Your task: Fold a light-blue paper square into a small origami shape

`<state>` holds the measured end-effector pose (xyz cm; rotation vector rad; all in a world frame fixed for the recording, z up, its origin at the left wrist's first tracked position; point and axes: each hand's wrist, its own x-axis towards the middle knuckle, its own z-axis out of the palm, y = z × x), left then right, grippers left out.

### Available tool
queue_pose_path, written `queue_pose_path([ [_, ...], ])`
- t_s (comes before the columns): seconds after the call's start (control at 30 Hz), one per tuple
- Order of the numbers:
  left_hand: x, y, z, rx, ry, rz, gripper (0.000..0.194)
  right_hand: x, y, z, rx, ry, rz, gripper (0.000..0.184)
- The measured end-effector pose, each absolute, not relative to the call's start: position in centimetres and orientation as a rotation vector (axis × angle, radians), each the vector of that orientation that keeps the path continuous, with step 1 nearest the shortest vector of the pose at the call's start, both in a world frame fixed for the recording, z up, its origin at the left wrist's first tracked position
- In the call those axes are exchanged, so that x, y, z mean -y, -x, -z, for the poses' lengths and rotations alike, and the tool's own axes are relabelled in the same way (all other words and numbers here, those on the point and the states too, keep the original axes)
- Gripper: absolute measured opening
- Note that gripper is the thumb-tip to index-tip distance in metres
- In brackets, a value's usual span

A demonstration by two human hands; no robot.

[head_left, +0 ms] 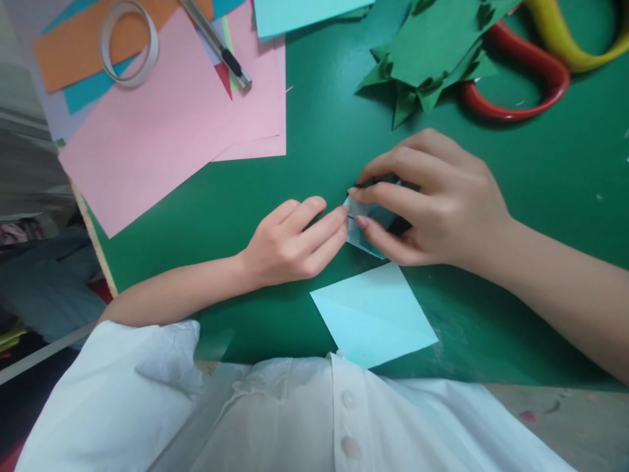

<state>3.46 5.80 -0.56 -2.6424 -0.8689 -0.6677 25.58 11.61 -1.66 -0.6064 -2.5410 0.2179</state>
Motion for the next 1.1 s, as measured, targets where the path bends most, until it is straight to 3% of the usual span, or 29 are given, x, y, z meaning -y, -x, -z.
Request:
queue_pose_path([
  [0.33, -5.9, -3.66, 0.54, 0.972, 2.753, 0.646, 0.014, -11.6, -25.79, 1.8, 2.515, 0.531, -0.177, 0.014],
  [0.6, -6.11, -3.6, 0.74, 0.977, 2.782, 0.592, 0.021, -11.88, -25.87, 1.8, 2.48, 0.539, -0.241, 0.026],
  [1.1, -6.05, -3.51, 0.99, 0.969, 2.749, 0.618, 0.017, -11.82, -25.95, 2.02, 2.522, 0.578, -0.145, 0.032],
])
